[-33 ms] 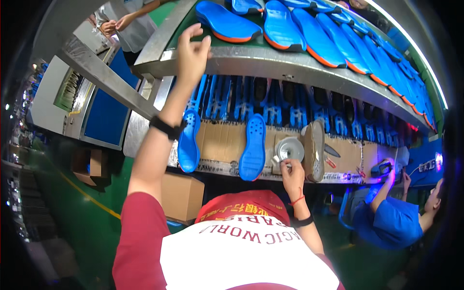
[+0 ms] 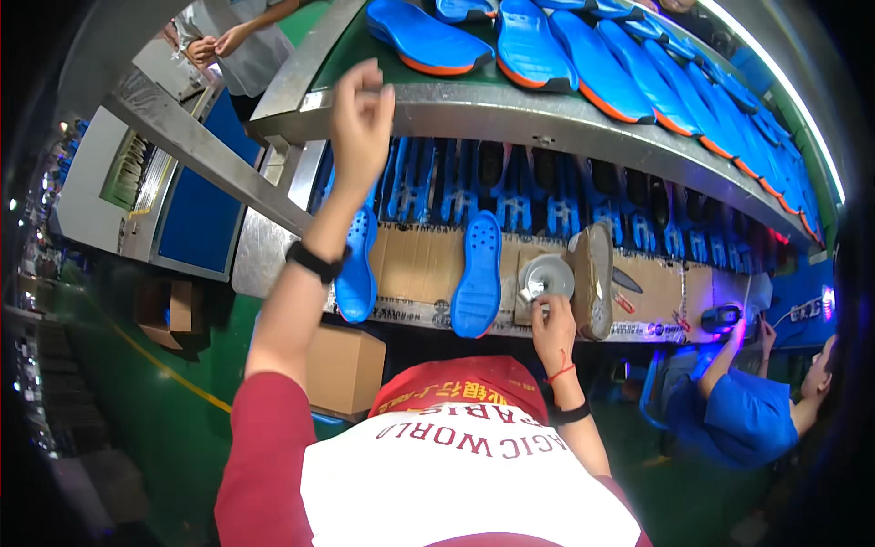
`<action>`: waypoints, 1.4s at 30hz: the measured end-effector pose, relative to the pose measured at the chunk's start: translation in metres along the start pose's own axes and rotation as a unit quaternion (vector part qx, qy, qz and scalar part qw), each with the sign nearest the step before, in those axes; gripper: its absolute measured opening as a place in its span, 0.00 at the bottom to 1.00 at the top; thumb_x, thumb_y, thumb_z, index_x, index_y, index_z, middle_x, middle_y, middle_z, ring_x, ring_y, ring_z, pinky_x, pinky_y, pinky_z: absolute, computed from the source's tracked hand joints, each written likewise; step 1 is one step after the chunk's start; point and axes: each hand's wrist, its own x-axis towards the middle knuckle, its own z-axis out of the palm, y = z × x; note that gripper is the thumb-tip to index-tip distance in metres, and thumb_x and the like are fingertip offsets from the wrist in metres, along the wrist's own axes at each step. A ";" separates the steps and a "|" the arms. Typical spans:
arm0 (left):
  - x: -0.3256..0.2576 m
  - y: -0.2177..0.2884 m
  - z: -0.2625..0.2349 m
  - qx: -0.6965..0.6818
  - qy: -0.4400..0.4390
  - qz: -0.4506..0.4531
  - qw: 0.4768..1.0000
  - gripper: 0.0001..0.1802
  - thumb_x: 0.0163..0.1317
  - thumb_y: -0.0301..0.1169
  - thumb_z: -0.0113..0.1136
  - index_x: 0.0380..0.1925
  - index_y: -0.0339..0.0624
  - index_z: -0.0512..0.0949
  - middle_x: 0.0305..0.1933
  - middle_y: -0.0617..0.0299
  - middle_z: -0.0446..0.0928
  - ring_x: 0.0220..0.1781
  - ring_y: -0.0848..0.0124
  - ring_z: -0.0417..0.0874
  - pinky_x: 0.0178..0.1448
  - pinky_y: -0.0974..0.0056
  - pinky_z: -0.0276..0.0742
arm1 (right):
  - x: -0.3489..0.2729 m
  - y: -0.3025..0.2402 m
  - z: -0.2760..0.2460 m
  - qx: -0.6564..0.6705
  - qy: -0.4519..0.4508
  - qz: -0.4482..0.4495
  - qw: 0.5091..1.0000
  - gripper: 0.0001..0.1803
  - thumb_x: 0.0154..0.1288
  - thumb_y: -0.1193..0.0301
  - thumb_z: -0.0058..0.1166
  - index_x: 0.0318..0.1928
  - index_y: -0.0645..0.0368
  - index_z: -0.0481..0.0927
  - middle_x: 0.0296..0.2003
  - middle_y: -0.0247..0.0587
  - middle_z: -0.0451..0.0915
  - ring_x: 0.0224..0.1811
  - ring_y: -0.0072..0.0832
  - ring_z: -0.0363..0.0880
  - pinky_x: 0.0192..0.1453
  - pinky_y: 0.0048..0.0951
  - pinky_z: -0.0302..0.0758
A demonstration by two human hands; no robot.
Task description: Brushing adhesive onto blue shoe soles in a factory setting.
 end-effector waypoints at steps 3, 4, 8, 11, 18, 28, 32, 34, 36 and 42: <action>-0.115 -0.018 -0.030 0.152 -0.036 -0.056 0.986 0.20 0.62 0.22 0.55 0.55 0.39 0.67 0.49 0.59 0.72 0.39 0.77 0.76 0.44 0.71 0.74 | 0.004 0.010 0.011 -0.148 -0.004 -0.008 0.989 0.05 0.63 0.72 0.50 0.37 0.59 0.74 0.38 0.49 0.74 0.35 0.48 0.78 0.36 0.42 0.76; -0.153 -0.030 -0.042 0.161 -0.016 -0.114 0.980 0.21 0.59 0.23 0.58 0.53 0.38 0.69 0.52 0.53 0.68 0.46 0.66 0.75 0.48 0.65 0.75 | 0.008 0.015 0.015 -0.173 0.006 -0.011 0.985 0.05 0.63 0.72 0.49 0.37 0.59 0.73 0.39 0.49 0.73 0.35 0.48 0.79 0.35 0.43 0.76; -0.284 -0.081 -0.126 0.475 -0.096 -0.465 0.741 0.45 0.43 0.35 0.71 0.59 0.31 0.59 0.56 0.36 0.62 0.63 0.43 0.58 0.67 0.46 0.55 | 0.021 0.037 0.028 -0.231 0.002 0.012 0.973 0.06 0.65 0.71 0.47 0.38 0.59 0.72 0.41 0.49 0.73 0.31 0.49 0.80 0.32 0.46 0.77; -0.334 -0.107 -0.163 0.353 0.004 -0.590 0.726 0.42 0.45 0.34 0.71 0.58 0.31 0.60 0.46 0.46 0.69 0.48 0.53 0.73 0.55 0.49 0.69 | 0.028 0.049 0.032 -0.235 -0.024 0.010 0.972 0.07 0.66 0.69 0.45 0.38 0.59 0.72 0.41 0.50 0.73 0.30 0.51 0.80 0.32 0.48 0.77; -0.299 -0.078 -0.184 -0.254 0.073 -0.677 0.686 0.16 0.64 0.33 0.57 0.51 0.42 0.71 0.37 0.64 0.76 0.35 0.69 0.78 0.45 0.56 0.76 | 0.031 0.060 0.033 -0.237 -0.061 0.031 0.969 0.07 0.64 0.68 0.49 0.39 0.56 0.75 0.40 0.48 0.74 0.33 0.53 0.79 0.37 0.49 0.76; -0.244 0.037 -0.105 -0.325 0.019 -0.578 0.749 0.34 0.54 0.16 0.58 0.61 0.39 0.57 0.54 0.50 0.73 0.52 0.58 0.79 0.47 0.55 0.84 | 0.032 0.069 0.034 -0.234 -0.083 0.009 0.969 0.08 0.64 0.68 0.49 0.40 0.58 0.74 0.42 0.50 0.73 0.32 0.52 0.79 0.35 0.49 0.77; -0.230 0.055 -0.080 -0.305 -0.040 -0.550 0.776 0.33 0.55 0.16 0.58 0.61 0.37 0.58 0.55 0.51 0.72 0.53 0.60 0.78 0.49 0.54 0.84 | 0.031 0.066 0.031 -0.241 -0.080 0.005 0.967 0.07 0.64 0.69 0.49 0.39 0.58 0.74 0.41 0.49 0.73 0.32 0.52 0.79 0.35 0.49 0.77; -0.222 0.062 -0.067 -0.315 -0.075 -0.505 0.800 0.32 0.55 0.17 0.58 0.60 0.36 0.59 0.56 0.51 0.71 0.54 0.61 0.77 0.51 0.53 0.83 | 0.031 0.063 0.029 -0.217 -0.039 -0.011 0.975 0.06 0.64 0.70 0.49 0.38 0.58 0.74 0.41 0.49 0.73 0.32 0.52 0.79 0.36 0.49 0.76; -0.213 0.066 -0.051 -0.301 -0.088 -0.520 0.795 0.31 0.56 0.17 0.58 0.59 0.35 0.60 0.56 0.52 0.70 0.56 0.63 0.76 0.53 0.56 0.81 | 0.029 0.056 0.026 -0.232 -0.063 0.007 0.971 0.06 0.64 0.70 0.48 0.38 0.58 0.74 0.41 0.49 0.73 0.32 0.51 0.79 0.36 0.49 0.76; -0.195 0.082 -0.002 -0.189 -0.070 -0.351 0.914 0.25 0.57 0.17 0.58 0.55 0.32 0.63 0.53 0.53 0.72 0.52 0.68 0.78 0.53 0.65 0.78 | 0.030 -0.001 -0.016 -0.131 0.013 -0.024 0.991 0.05 0.64 0.73 0.51 0.37 0.62 0.74 0.40 0.49 0.74 0.35 0.48 0.79 0.35 0.43 0.75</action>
